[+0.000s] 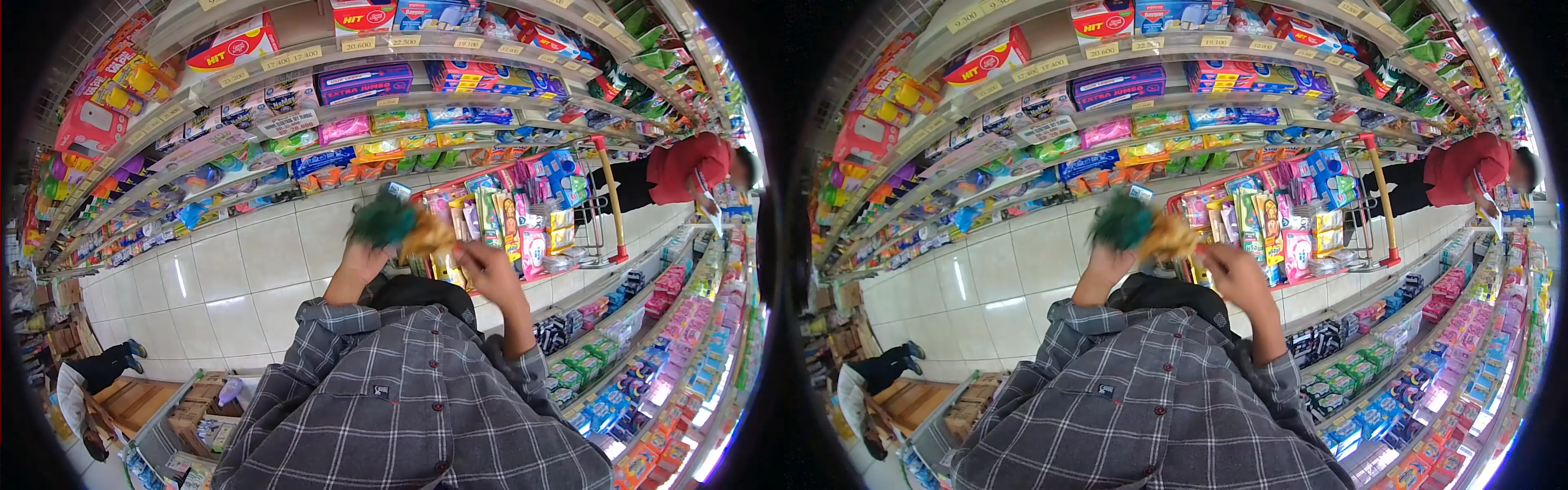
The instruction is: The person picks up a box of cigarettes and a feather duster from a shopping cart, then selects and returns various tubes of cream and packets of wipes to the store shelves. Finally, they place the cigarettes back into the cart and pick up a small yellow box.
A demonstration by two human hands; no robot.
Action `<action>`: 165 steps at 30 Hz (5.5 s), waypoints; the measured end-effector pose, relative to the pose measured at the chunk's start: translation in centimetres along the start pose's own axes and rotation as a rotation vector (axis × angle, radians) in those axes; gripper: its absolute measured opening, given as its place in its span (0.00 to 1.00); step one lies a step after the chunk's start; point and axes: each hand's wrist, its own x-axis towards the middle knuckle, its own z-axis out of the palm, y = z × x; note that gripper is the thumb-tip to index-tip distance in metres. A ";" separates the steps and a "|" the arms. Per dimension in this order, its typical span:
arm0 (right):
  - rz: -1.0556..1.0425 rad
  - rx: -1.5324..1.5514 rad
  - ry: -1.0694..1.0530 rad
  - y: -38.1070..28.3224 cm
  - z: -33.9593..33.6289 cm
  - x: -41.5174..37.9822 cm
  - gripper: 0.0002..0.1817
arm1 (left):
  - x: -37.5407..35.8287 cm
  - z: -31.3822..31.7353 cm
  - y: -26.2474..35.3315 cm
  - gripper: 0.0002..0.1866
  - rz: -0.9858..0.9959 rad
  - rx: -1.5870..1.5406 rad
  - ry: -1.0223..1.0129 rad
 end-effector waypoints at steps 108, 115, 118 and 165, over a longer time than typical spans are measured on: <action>-0.648 0.219 0.310 2.1 -16.9 36.2 0.21 | 17.1 30.6 -1.4 0.38 1.419 2.741 0.189; -0.593 0.149 0.474 2.9 -16.4 43.3 0.23 | 19.5 30.9 -1.5 0.40 1.506 2.871 0.348; -0.582 -0.120 0.386 1.6 -16.2 46.8 0.25 | 20.1 30.8 -1.8 0.40 1.497 2.845 0.402; -0.481 0.054 0.302 10.9 -13.0 13.1 0.16 | -7.4 -6.0 -15.0 0.17 0.722 1.643 1.008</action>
